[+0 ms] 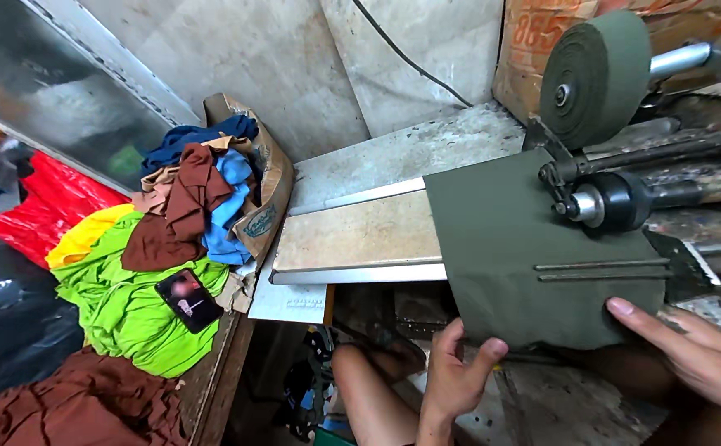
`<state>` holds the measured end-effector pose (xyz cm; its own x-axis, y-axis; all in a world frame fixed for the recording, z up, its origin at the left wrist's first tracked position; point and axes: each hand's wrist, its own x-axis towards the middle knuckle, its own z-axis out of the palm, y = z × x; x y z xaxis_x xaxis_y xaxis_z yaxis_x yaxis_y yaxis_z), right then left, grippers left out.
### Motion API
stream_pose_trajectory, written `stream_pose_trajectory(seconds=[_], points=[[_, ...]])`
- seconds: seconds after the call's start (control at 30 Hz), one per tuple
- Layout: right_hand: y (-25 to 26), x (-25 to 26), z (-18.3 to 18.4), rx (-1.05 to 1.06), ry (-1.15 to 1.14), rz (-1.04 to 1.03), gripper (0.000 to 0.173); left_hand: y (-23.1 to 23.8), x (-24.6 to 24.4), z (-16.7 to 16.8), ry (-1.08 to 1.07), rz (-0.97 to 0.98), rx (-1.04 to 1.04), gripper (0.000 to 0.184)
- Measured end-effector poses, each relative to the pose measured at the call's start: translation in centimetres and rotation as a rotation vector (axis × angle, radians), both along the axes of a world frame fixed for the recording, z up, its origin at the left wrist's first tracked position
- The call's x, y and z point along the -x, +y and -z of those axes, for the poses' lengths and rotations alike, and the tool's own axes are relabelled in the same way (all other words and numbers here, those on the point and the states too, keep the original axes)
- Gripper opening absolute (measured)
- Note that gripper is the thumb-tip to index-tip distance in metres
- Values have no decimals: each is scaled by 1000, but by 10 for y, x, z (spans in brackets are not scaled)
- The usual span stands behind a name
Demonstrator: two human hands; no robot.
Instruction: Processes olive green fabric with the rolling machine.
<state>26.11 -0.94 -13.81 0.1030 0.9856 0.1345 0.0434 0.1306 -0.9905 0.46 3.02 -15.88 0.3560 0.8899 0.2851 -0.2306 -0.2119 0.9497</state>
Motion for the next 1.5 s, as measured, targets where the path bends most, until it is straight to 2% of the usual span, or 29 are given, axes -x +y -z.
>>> stream_pose_trajectory(seconds=[0.1, 0.63, 0.9, 1.17, 1.43, 1.5], points=[[0, 1, -1, 6, -4, -7, 27, 2, 2, 1, 4, -45, 1, 29], [0, 0, -2, 14, -6, -7, 25, 3, 1, 1, 28, -32, -22, 26], [-1, -1, 3, 6, -55, 19, 28, 2, 0, 1, 8, -2, -5, 24], [2, -2, 6, -23, -51, 1, 31, 3, 0, 0, 17, -71, -2, 23], [-2, -7, -13, 167, -137, -27, 43, 2, -3, 6, 86, -167, -14, 20], [-1, -9, -14, 196, -166, -48, 48, 0, -3, 4, 82, -142, -16, 21]])
